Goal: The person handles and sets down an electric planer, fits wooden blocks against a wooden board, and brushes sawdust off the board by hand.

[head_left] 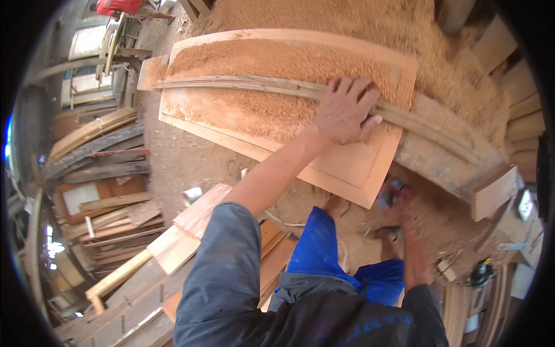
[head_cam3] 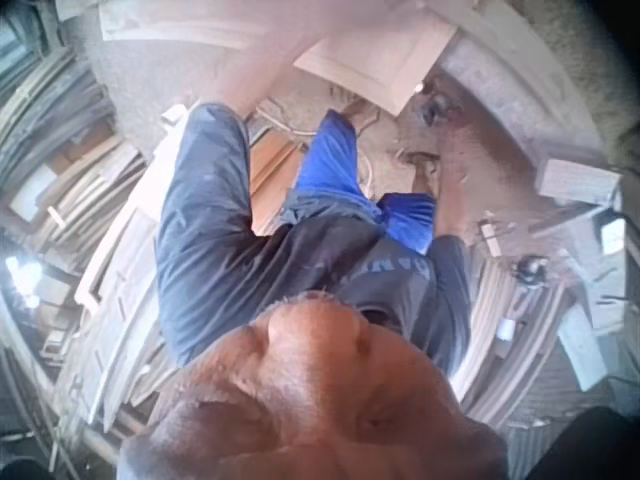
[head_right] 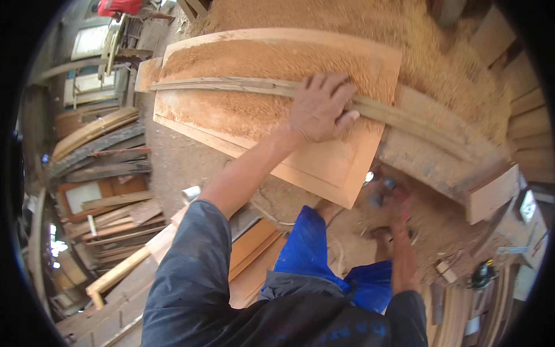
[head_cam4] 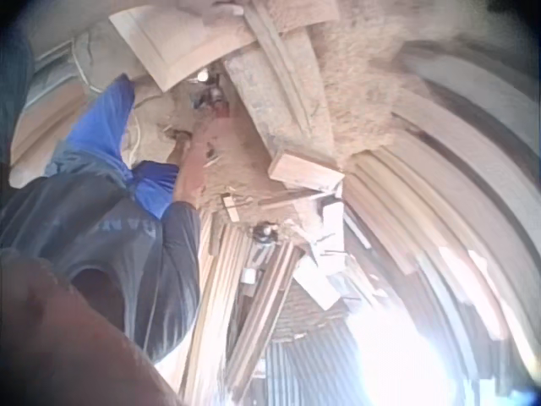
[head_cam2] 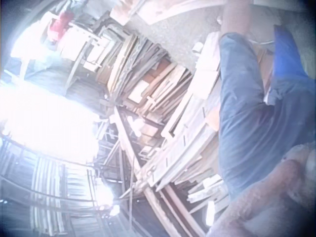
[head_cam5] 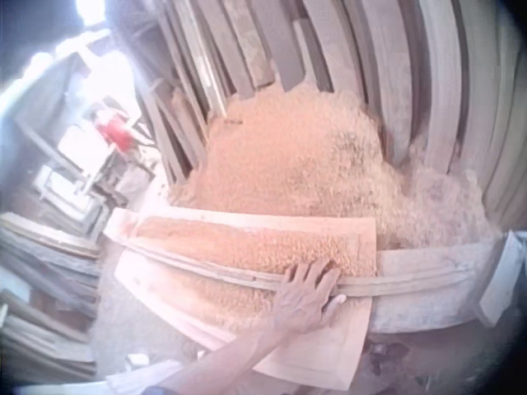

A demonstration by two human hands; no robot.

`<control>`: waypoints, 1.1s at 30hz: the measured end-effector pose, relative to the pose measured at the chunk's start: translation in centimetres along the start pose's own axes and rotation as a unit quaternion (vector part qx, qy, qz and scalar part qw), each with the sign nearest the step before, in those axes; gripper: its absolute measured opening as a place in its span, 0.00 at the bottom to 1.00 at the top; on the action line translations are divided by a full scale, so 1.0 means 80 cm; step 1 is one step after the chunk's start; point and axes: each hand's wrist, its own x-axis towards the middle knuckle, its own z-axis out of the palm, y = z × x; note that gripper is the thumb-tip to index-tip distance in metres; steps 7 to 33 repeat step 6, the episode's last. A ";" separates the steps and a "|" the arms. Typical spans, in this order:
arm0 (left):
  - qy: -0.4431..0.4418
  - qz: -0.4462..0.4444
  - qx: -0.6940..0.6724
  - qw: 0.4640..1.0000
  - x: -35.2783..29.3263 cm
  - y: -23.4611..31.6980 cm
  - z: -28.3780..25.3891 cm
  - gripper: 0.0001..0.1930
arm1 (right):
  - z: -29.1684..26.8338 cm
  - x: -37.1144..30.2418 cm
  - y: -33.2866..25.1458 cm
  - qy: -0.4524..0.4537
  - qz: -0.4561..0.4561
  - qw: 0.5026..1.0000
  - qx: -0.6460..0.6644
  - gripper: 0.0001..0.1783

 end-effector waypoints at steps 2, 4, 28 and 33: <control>-0.045 -0.021 -0.042 0.998 -0.005 -0.002 0.003 0.28 | -0.009 -0.034 -0.026 -0.018 -0.001 1.000 -0.004 0.45; 0.002 -0.038 -0.040 0.998 -0.011 -0.004 0.003 0.29 | -0.008 -0.058 -0.047 -0.014 -0.031 0.999 0.004 0.48; 0.033 -0.056 -0.044 0.997 -0.025 -0.005 -0.014 0.30 | -0.018 -0.096 -0.083 -0.049 -0.042 0.997 0.031 0.48; 0.033 -0.056 -0.044 0.997 -0.025 -0.005 -0.014 0.30 | -0.018 -0.096 -0.083 -0.049 -0.042 0.997 0.031 0.48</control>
